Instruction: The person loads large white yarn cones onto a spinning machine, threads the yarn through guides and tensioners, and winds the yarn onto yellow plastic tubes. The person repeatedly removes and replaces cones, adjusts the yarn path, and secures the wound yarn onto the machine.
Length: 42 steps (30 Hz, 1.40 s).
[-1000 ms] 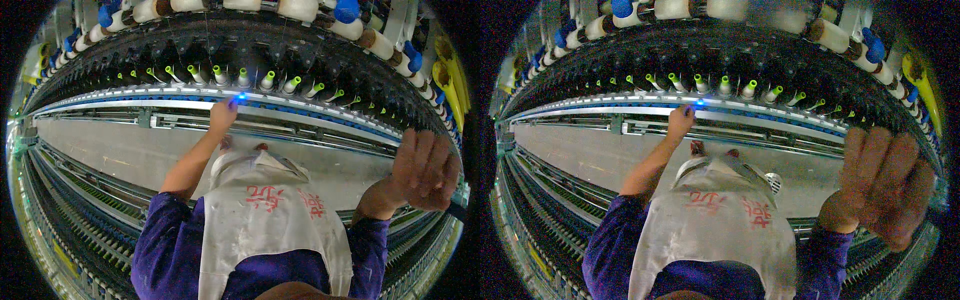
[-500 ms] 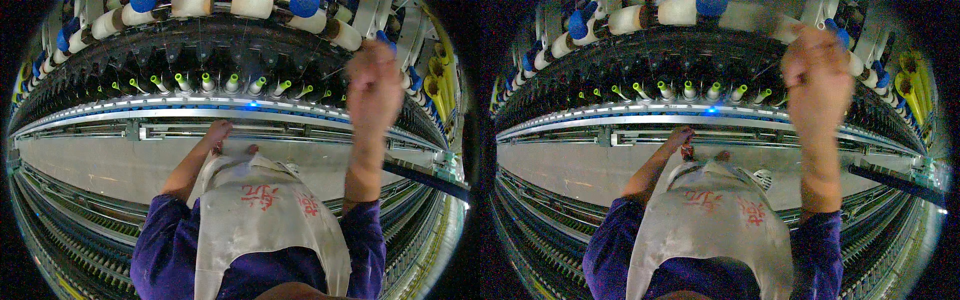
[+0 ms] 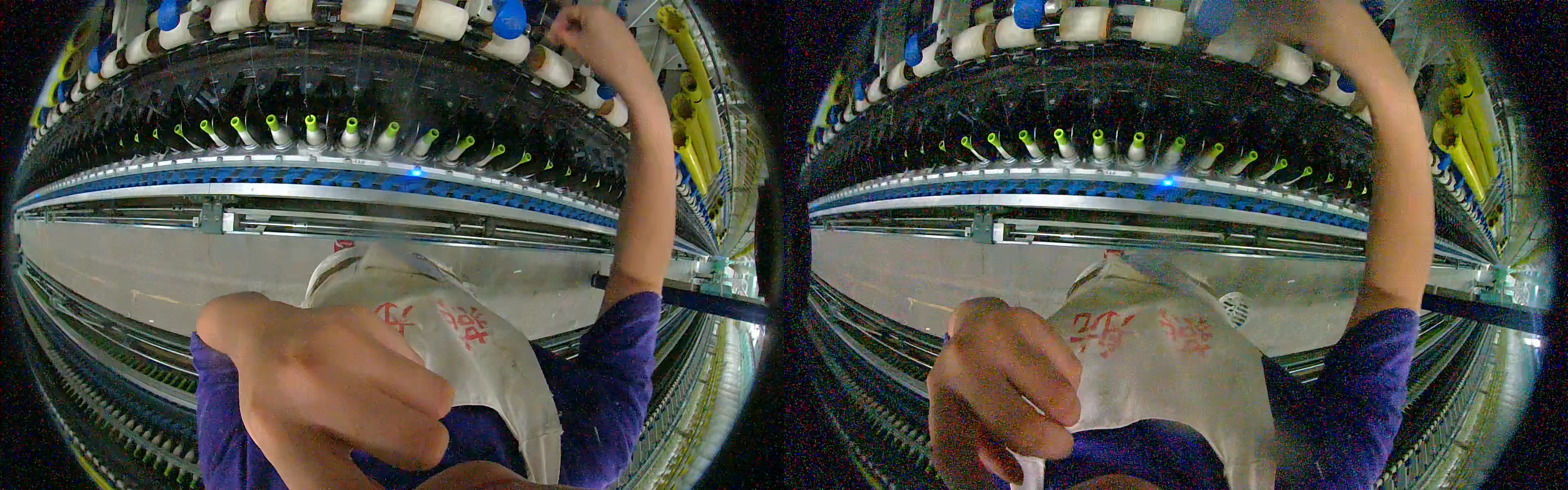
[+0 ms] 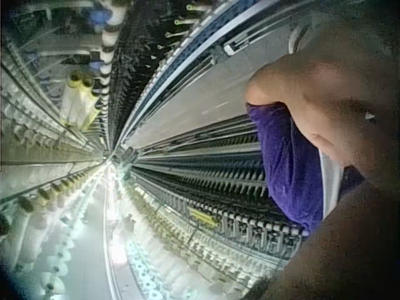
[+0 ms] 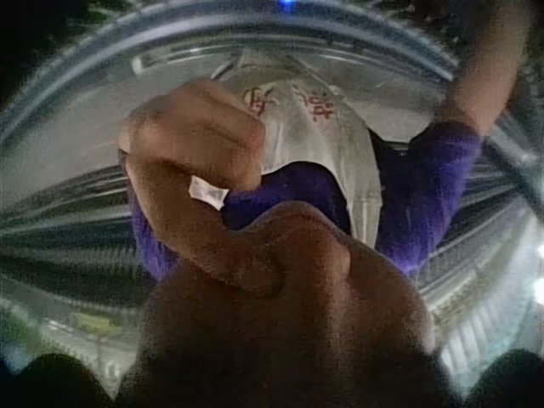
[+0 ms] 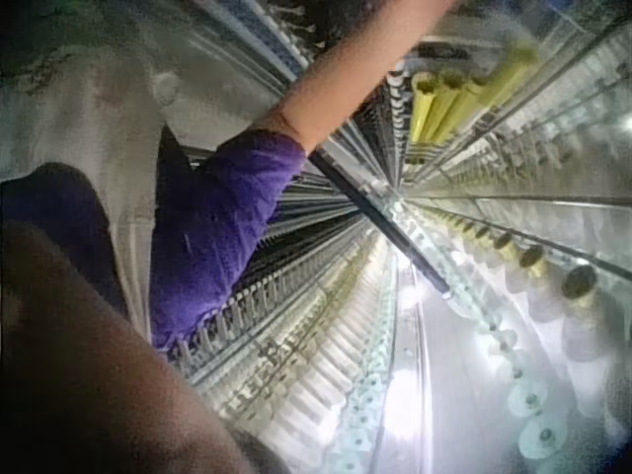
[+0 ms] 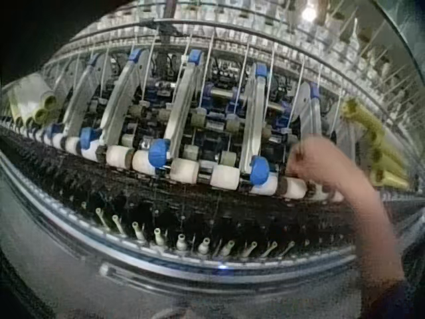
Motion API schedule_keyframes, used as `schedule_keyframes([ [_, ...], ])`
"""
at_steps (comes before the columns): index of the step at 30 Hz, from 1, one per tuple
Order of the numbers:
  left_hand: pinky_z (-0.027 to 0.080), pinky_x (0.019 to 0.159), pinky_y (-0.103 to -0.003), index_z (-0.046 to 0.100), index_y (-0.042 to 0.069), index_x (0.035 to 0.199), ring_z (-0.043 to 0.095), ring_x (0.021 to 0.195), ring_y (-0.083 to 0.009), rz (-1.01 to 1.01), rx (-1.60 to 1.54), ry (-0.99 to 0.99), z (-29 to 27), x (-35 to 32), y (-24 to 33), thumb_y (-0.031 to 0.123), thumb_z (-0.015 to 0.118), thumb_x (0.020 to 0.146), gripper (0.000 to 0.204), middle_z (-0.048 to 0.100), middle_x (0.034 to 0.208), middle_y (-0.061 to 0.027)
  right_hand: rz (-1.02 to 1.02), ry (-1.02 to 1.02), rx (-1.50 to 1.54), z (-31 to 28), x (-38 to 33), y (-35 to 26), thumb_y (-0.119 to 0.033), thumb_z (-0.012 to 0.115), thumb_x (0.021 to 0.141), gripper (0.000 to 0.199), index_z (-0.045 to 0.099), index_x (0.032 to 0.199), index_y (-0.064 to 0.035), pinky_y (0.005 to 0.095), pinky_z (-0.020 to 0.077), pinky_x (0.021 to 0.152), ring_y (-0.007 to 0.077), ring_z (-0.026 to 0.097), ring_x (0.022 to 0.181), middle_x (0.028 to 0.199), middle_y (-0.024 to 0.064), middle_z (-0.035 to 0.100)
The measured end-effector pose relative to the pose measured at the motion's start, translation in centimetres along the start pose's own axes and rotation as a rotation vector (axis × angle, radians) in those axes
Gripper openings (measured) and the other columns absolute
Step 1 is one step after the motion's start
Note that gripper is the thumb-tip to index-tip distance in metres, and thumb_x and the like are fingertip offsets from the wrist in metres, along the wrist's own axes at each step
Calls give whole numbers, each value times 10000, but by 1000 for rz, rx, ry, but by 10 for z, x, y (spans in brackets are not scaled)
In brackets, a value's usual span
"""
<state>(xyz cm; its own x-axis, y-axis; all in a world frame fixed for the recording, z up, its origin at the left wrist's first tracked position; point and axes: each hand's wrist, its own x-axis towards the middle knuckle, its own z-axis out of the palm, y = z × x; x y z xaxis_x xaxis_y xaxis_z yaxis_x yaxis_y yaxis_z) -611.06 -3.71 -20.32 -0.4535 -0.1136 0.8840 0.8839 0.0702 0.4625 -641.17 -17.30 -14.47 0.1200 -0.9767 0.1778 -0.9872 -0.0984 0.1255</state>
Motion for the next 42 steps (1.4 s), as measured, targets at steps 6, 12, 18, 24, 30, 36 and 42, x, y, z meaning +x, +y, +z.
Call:
schedule_keyframes([
  [6, 450, 439, -295, 577, 165, 963, 562, 542, -233, 10, 253, 220, 38, -13, 1, 133, 611, 845, 128, 628, 741, -165, -588, 36, -183, 26, 36, -16, -114, 659, 748, 152, 591, 725, 20, 409, 483, 638, 297, 592, 709, 696, 159, 569],
  [12, 463, 461, -331, 586, 156, 930, 577, 574, -256, -13, 311, 252, 79, 8, -9, 98, 567, 864, 90, 630, 752, -169, -483, 11, -166, 37, 36, -11, -99, 679, 718, 169, 596, 773, 38, 452, 474, 762, 338, 576, 799, 789, 175, 577],
  [18, 466, 482, -342, 603, 132, 905, 571, 589, -265, -83, 424, 212, 124, 15, -8, 116, 552, 872, 63, 629, 746, -153, -587, 156, -235, 44, 30, -11, -206, 564, 826, 236, 604, 928, 3, 438, 439, 865, 360, 543, 976, 922, 199, 598],
  [24, 440, 644, -342, 614, -10, 979, 550, 703, -236, -420, 935, 564, 162, -29, 34, 131, 575, 868, 184, 588, 788, -94, -435, 598, 424, 24, -3, 27, -203, 548, 864, 237, 627, 1027, -51, 404, 444, 768, 321, 564, 887, 948, 159, 617],
  [30, 397, 864, -390, 635, 62, 958, 484, 1003, -300, -882, 1082, 117, 187, -115, 23, 162, 584, 833, 168, 534, 996, -134, -164, 610, 1039, 108, -107, 42, -133, 514, 910, 146, 494, 847, -3, 294, 378, 820, 186, 453, 821, 879, 58, 483],
  [36, 412, 867, -412, 639, 71, 1003, 511, 976, -337, -1265, 1129, -62, 220, -213, 104, 229, 519, 859, 245, 560, 994, -170, -459, -802, 242, 303, -238, -116, -366, 695, 762, 670, 438, 1297, -56, 439, 435, 785, 283, 559, 996, 1106, 170, 589],
  [42, 436, 825, -421, 632, 49, 978, 545, 953, -326, -1330, 1160, 191, 271, -277, 258, 213, 536, 848, 230, 591, 954, -166, -388, -791, 569, 278, -244, -298, -380, 674, 772, 524, 559, 1183, -76, 384, 478, 833, 280, 619, 941, 1041, 137, 650],
])
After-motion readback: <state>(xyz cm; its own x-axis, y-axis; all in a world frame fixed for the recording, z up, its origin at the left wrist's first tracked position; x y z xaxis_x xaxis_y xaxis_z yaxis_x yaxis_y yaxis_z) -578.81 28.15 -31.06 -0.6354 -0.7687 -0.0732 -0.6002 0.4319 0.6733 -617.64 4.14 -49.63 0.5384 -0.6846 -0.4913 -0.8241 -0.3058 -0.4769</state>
